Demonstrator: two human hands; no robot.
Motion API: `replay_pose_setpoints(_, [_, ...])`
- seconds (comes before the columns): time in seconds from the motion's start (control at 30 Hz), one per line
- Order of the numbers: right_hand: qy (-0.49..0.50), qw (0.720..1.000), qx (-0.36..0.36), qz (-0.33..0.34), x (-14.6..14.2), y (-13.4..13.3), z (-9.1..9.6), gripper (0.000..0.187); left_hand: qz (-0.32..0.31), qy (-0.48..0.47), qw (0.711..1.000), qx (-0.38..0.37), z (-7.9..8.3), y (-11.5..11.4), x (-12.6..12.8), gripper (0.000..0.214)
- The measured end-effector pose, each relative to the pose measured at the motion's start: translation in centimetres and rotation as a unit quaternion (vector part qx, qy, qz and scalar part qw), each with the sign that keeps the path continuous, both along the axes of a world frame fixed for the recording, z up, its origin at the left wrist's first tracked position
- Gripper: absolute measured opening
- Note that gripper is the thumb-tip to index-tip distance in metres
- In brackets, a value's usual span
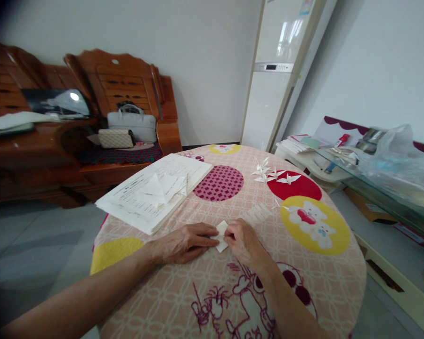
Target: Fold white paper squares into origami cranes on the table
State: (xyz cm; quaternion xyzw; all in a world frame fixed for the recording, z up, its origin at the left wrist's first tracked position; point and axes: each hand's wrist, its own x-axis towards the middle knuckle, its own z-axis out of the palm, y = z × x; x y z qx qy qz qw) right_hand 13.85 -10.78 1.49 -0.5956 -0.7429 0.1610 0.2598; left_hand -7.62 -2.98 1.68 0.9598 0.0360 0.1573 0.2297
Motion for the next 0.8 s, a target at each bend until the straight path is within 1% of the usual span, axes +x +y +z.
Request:
replay_pose_setpoints(0.1, [-0.012, 1.0, -0.026, -0.007, -0.3, -0.3, -0.1, 0.016, -0.02, -0.005, 1.0, -0.005, 0.0, 0.1, -0.1, 0.035])
replay_pose_setpoints(0.17, [-0.033, 0.998, -0.037, -0.027, -0.6, -0.7, -0.2, 0.015, -0.035, -0.013, 0.999, -0.01, -0.1, 0.2, -0.2, 0.033])
replay_pose_setpoints(0.27, [-0.061, 0.995, -0.051, -0.053, -0.9, -1.0, -0.1, 0.014, -0.036, -0.032, 0.999, -0.023, -0.1, 0.2, -0.3, 0.032])
replay_pose_setpoints(0.33, [-0.066, 0.995, -0.058, -0.056, -0.9, -0.9, 0.0, 0.014, -0.032, -0.045, 0.998, -0.033, 0.0, 0.2, -0.3, 0.03])
replay_pose_setpoints(0.43, [-0.055, 0.996, -0.061, -0.045, -0.8, -0.7, 0.0, 0.016, -0.032, -0.047, 0.997, -0.043, 0.5, 0.0, -0.3, 0.027])
replay_pose_setpoints(0.53, [-0.031, 0.998, -0.058, -0.025, -0.5, -0.4, -0.2, 0.016, -0.028, -0.03, 0.998, -0.044, 0.9, -0.2, -0.3, 0.025])
replay_pose_setpoints(0.7, [-0.001, 0.998, -0.062, 0.015, -0.1, 0.0, -0.5, 0.015, 0.0, -0.02, 0.999, -0.048, 0.9, -0.4, -0.3, 0.026])
replay_pose_setpoints(0.8, [0.011, 0.997, -0.07, 0.014, -0.1, 0.1, -0.4, 0.016, -0.001, -0.01, 0.999, -0.052, 0.9, -0.4, -0.2, 0.029])
